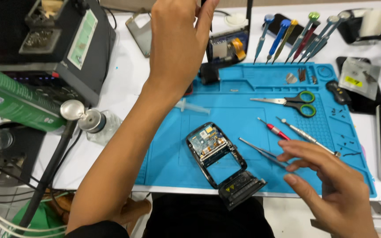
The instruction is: The person disassembles a black electronic device, likely a camera, on a blue work mat. They remove the back cover, disconnect a ribbon cable, and use a screwdriver to remove screws from the device's casing.
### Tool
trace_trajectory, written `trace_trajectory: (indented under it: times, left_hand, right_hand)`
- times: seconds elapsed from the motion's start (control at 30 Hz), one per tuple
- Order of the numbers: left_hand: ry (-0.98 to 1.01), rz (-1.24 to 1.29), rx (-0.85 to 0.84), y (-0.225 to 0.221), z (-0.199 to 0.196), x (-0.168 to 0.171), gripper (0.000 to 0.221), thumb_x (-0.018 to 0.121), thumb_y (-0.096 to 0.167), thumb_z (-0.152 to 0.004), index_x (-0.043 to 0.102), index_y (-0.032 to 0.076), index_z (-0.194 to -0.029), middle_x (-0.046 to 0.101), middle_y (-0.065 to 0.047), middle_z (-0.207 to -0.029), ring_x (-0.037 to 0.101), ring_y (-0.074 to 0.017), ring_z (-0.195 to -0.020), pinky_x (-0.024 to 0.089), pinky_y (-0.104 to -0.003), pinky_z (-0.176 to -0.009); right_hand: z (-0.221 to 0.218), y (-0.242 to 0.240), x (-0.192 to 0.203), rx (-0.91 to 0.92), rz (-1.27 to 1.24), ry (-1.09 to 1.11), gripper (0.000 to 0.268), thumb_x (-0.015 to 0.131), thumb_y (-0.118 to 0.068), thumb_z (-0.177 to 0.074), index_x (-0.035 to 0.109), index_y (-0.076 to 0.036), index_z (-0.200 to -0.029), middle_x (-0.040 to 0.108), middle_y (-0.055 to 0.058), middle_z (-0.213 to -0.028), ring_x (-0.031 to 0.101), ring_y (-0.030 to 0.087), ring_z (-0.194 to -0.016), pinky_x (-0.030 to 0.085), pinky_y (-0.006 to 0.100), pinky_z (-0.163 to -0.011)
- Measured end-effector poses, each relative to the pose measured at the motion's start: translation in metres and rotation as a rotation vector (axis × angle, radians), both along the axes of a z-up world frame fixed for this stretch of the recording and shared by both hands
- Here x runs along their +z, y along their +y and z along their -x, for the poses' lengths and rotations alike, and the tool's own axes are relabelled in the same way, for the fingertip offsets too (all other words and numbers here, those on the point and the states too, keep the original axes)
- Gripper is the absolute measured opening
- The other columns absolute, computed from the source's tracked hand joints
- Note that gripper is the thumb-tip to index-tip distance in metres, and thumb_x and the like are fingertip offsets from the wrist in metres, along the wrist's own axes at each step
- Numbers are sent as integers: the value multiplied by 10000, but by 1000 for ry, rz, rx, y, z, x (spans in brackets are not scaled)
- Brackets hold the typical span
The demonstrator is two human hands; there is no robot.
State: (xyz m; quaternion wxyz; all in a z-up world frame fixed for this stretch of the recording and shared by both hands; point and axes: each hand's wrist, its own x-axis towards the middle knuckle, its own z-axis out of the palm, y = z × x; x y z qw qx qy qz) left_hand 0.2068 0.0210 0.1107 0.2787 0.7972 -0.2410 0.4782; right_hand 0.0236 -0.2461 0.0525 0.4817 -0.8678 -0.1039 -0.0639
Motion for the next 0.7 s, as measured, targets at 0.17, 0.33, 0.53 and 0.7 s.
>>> trace_trajectory:
  times: [0.17,0.33,0.53,0.7]
  left_hand:
    - [287,50,-118,4,92,1,66,627,81,-1038,628,27,-1000,663,-58,-840,610,-181,-704,509,-327,-704]
    - [485,113,-128,6,131,-12,121,651,126,-1027,710,33,-1080,747,-31,-875,706,-145,-774,584,-285,-749]
    - [416,69,-124,5,149,-16,56,691,70,-1011,705,25,-1040,755,-51,-992,721,-191,-856,558,-315,-778]
    - [302,17,-133,6,155,-12,103,697,26,-1008,689,-41,-1085,753,-148,-1022,749,-304,-938,577,-383,-876]
  right_hand:
    - [-12,26,11,20,-199,81,453,592,-28,-896,582,77,-1337,682,230,-1346,736,282,-1003,617,357,-819]
    - [-32,29,2,98,-248,125,585,527,-116,-940,440,33,-1500,616,266,-1429,686,284,-907,545,337,-664]
    - [-58,24,-10,136,-225,344,436,644,-122,-924,687,32,-1330,722,132,-919,708,223,-789,612,343,-776]
    - [-72,31,0,326,-154,270,245,669,-166,-937,767,6,-1080,766,73,-828,740,130,-759,600,228,-698]
